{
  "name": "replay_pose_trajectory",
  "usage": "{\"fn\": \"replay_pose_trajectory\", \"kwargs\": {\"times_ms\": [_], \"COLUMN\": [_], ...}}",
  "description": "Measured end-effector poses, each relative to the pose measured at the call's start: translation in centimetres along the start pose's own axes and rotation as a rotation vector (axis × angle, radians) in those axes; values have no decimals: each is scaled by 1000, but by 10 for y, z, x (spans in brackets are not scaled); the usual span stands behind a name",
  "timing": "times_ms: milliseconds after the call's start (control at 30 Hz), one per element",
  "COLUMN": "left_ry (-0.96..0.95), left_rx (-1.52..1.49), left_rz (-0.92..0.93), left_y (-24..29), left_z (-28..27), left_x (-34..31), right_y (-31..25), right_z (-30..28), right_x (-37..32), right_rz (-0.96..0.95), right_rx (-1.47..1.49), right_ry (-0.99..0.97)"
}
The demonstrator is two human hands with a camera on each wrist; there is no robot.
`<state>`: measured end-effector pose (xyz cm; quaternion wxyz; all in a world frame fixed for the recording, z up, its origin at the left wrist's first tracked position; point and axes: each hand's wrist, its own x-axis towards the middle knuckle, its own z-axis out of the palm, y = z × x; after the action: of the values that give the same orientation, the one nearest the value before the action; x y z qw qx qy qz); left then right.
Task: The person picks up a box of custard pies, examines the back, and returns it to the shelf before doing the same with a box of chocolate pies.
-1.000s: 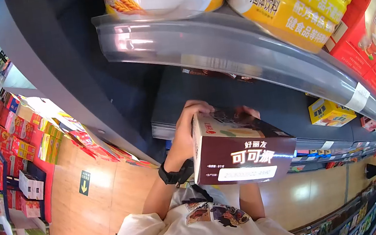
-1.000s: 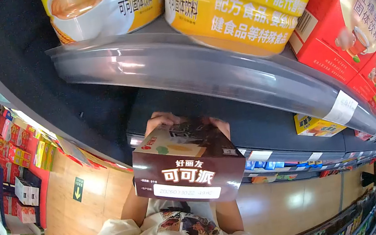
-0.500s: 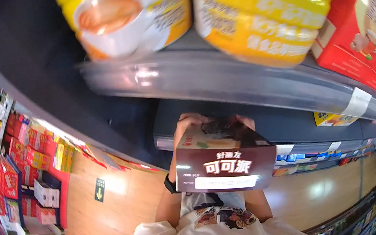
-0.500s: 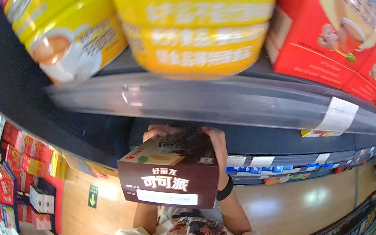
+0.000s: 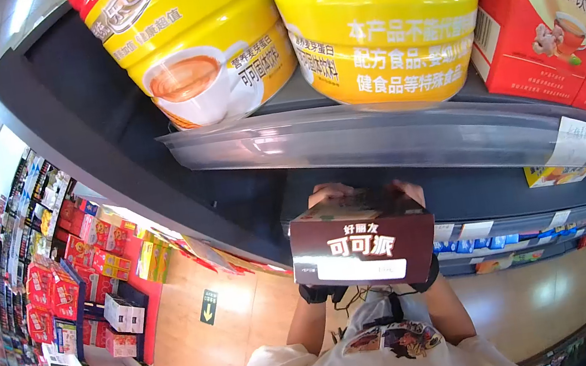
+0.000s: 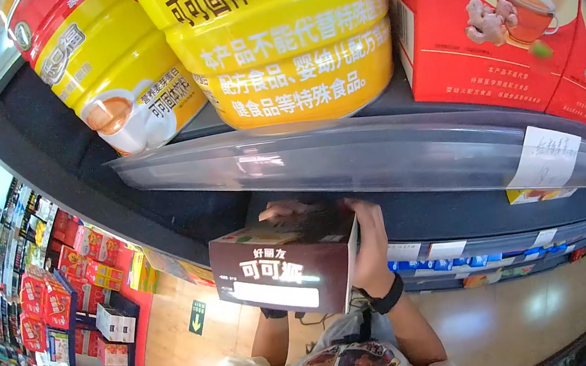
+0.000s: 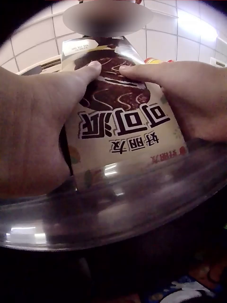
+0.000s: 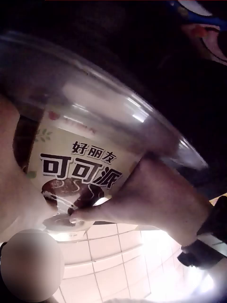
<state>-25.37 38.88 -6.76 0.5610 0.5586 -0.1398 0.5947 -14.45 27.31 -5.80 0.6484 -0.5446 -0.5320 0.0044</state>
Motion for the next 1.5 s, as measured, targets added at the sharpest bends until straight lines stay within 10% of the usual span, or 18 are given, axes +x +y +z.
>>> {"fn": "replay_pose_trajectory", "kwargs": {"times_ms": [567,700,1033,1500], "left_ry": [105,207,181,240], "left_rx": [407,313,657,243], "left_rz": [-147,-429,-174,-380], "left_y": [14,35,31,28], "left_z": [-13,-1,12,-3], "left_x": [-15,-5,2,-15], "right_y": [-19,-21,-18,-17], "right_z": [-1,-3,4,9], "right_x": [11,14,9,8], "right_rz": [-104,-140,-146,-200], "right_rx": [-22,-40,-109,-131], "right_ry": [3,1,47,98]}}
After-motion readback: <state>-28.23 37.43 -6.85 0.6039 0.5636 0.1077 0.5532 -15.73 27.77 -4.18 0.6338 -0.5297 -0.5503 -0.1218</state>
